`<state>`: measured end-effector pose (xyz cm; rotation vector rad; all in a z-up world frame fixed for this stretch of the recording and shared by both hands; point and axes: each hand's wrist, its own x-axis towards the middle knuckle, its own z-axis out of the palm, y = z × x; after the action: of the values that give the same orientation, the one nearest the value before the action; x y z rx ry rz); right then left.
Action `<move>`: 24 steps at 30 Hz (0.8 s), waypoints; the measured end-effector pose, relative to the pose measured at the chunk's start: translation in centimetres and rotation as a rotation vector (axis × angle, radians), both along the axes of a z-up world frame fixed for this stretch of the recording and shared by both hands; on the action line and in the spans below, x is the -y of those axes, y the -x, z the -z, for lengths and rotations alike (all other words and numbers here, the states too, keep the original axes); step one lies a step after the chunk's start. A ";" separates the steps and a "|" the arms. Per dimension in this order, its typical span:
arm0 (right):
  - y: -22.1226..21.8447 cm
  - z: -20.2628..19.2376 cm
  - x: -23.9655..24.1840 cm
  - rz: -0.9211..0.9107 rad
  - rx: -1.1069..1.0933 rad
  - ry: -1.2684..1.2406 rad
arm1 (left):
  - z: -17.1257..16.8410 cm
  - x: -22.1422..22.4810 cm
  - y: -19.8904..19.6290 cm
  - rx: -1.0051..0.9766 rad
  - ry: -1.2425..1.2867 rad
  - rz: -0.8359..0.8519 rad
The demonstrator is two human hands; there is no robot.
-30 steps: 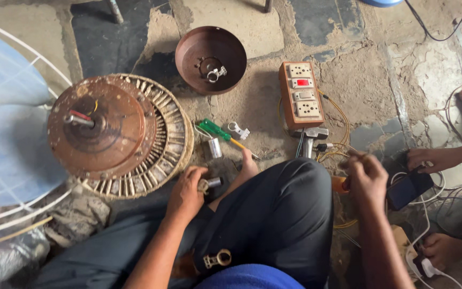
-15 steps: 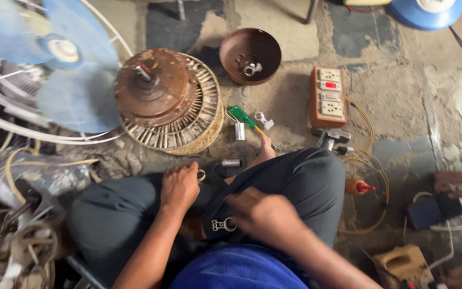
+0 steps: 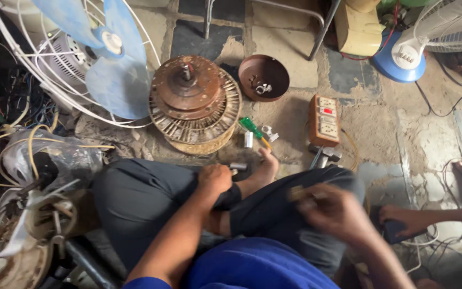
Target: The person sits on the floor and repairs a disassembled fan motor. They use a screwdriver to adjust components on the motor's central shaft, then use a hammer to tap a metal part into place. Finally, they connect wires to a capacitor and secure it to the motor assembly.
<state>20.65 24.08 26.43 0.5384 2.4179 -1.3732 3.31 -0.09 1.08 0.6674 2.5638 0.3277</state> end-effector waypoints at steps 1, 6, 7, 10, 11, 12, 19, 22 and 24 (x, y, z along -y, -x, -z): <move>-0.5 -0.9 -0.5 0.149 -0.050 0.001 | 1.2 0.1 0.0 -0.032 -0.031 -0.020; -2.1 -2.6 -5.8 0.523 -0.133 -0.486 | 3.7 0.7 -2.1 0.032 -0.029 -0.012; -1.5 -1.6 -6.6 0.560 -0.165 -0.499 | 3.3 1.2 -2.5 0.023 -0.011 0.063; 1.1 0.3 -9.0 0.590 -0.246 -0.545 | 2.1 1.5 -3.2 0.053 -0.104 0.120; 2.1 0.5 -9.3 0.565 -0.272 -0.547 | 1.5 2.1 -3.5 0.077 -0.142 0.103; 3.3 0.2 -9.3 0.534 -0.307 -0.545 | 0.5 2.2 -4.1 0.107 -0.102 0.129; 14.6 3.2 -4.2 0.022 -0.354 -0.591 | -8.6 7.5 -7.9 -0.180 -0.336 0.135; 17.8 8.8 -2.3 -0.255 -0.326 -0.546 | -10.2 9.2 -9.9 -0.206 -0.400 0.193; 18.7 12.5 -1.4 -0.343 0.023 -0.742 | -10.7 9.0 -9.9 -0.144 -0.425 0.115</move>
<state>1.98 25.46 13.91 0.2643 2.7853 -0.3063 13.21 -9.04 11.81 1.0182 2.5951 0.8262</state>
